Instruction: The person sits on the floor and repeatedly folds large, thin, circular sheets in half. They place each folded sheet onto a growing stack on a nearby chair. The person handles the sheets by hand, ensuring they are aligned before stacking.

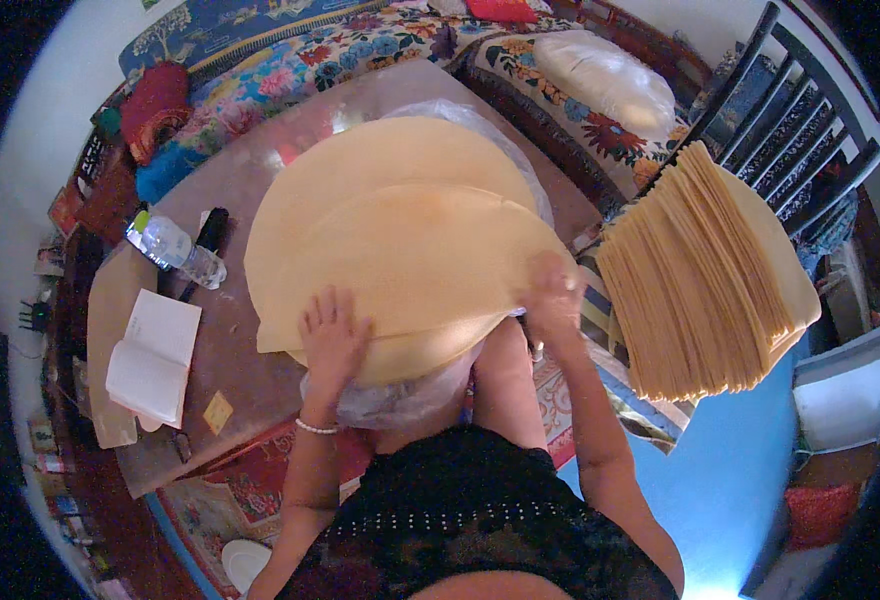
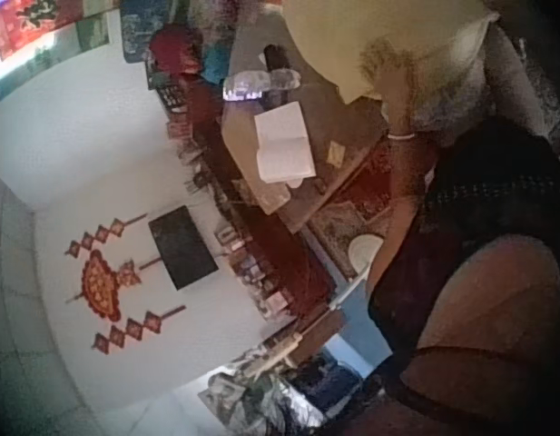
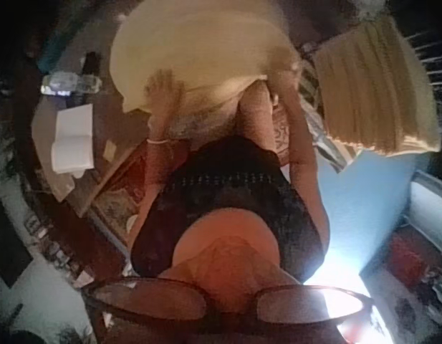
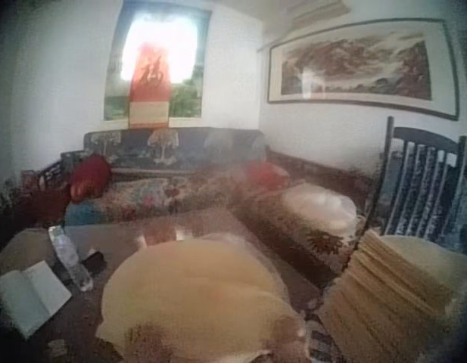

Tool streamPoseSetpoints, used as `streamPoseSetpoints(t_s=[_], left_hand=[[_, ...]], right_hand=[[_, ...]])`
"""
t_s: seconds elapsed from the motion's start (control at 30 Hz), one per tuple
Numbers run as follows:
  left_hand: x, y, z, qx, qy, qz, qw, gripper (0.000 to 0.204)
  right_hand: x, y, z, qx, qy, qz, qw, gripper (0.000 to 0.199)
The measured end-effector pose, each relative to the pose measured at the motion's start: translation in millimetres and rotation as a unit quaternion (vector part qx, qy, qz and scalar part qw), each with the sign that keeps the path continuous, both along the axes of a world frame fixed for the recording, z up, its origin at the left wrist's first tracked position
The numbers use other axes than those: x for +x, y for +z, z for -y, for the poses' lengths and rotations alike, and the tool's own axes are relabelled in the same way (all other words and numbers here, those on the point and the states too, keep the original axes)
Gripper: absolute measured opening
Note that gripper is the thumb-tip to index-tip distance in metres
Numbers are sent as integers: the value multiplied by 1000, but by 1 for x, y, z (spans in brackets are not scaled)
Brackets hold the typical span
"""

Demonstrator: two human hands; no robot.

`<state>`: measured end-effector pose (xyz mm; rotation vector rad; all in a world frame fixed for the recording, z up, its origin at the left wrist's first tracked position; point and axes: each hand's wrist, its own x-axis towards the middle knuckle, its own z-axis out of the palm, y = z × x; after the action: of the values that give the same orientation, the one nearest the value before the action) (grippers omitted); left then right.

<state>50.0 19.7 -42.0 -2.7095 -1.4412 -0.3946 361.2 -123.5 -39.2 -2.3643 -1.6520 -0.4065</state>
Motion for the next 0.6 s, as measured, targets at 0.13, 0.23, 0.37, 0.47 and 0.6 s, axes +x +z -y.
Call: streamPoseSetpoints(t_s=[0.13,0.23,0.37,0.47,0.6], left_hand=[[-22,-14,4,28,18,10,999,61],[-4,-23,26,13,-14,33,999,62],[30,-11,54,-18,-48,52,997,63],[36,-9,62,-25,-53,66,996,65],[54,-16,58,-31,-74,123,989,69]], right_hand=[[-4,-14,28,273,-102,-165,942,34],[-48,-15,21,379,-113,-236,888,24],[-34,-35,-6,339,-156,-657,655,23],[-16,-40,-23,311,-147,-690,637,22],[-3,-17,-38,401,-135,-674,606,17]])
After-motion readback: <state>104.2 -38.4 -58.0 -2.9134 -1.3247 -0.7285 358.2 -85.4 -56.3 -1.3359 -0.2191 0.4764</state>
